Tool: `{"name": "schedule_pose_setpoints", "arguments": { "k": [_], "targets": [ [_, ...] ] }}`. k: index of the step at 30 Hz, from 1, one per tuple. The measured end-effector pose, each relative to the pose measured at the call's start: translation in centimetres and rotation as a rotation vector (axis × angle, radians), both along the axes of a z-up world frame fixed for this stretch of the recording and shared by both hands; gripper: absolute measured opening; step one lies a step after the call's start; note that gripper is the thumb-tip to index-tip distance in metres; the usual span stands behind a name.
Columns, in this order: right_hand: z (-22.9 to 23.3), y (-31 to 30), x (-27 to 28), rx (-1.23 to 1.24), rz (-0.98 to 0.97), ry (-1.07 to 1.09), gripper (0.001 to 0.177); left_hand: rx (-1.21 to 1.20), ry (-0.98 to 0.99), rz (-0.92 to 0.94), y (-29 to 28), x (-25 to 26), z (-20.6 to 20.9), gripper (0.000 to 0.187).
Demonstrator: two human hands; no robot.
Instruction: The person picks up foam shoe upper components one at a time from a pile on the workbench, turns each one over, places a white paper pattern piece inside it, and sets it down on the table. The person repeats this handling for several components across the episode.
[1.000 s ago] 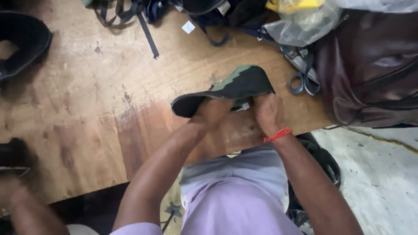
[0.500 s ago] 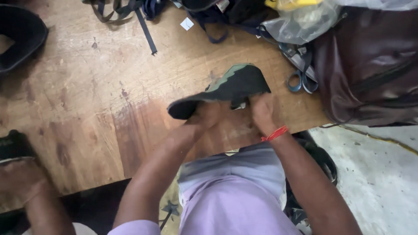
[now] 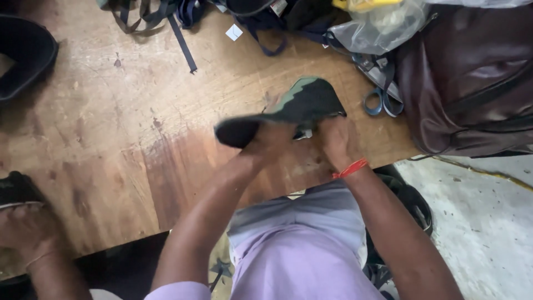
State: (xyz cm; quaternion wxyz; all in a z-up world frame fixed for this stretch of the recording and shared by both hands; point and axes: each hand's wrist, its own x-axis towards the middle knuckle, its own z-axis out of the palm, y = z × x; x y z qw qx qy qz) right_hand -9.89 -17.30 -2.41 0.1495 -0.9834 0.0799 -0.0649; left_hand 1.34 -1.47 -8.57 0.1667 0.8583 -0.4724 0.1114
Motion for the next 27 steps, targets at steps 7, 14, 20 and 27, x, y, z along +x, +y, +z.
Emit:
{"name": "schedule_pose_setpoints", "arguments": {
  "k": [7,14,20,27],
  "targets": [
    [-5.2,-1.3,0.1,-0.089,0.020,-0.037,0.016,0.074,-0.195,-0.004,0.1,-0.3,-0.1,0.036],
    [-2.8,-1.9,-1.0,0.014,0.197,-0.243,0.026,0.122,-0.173,0.009,2.6,0.3,1.9,0.036],
    [-0.5,-4.8,-0.3,0.031,0.110,-0.102,0.024,0.117,0.019,-0.061,1.7,0.9,4.2,0.036],
    [1.2,-2.1,0.3,-0.062,0.128,-0.296,0.030,0.122,0.256,-0.143,0.3,1.1,5.8,0.037]
  ]
}}
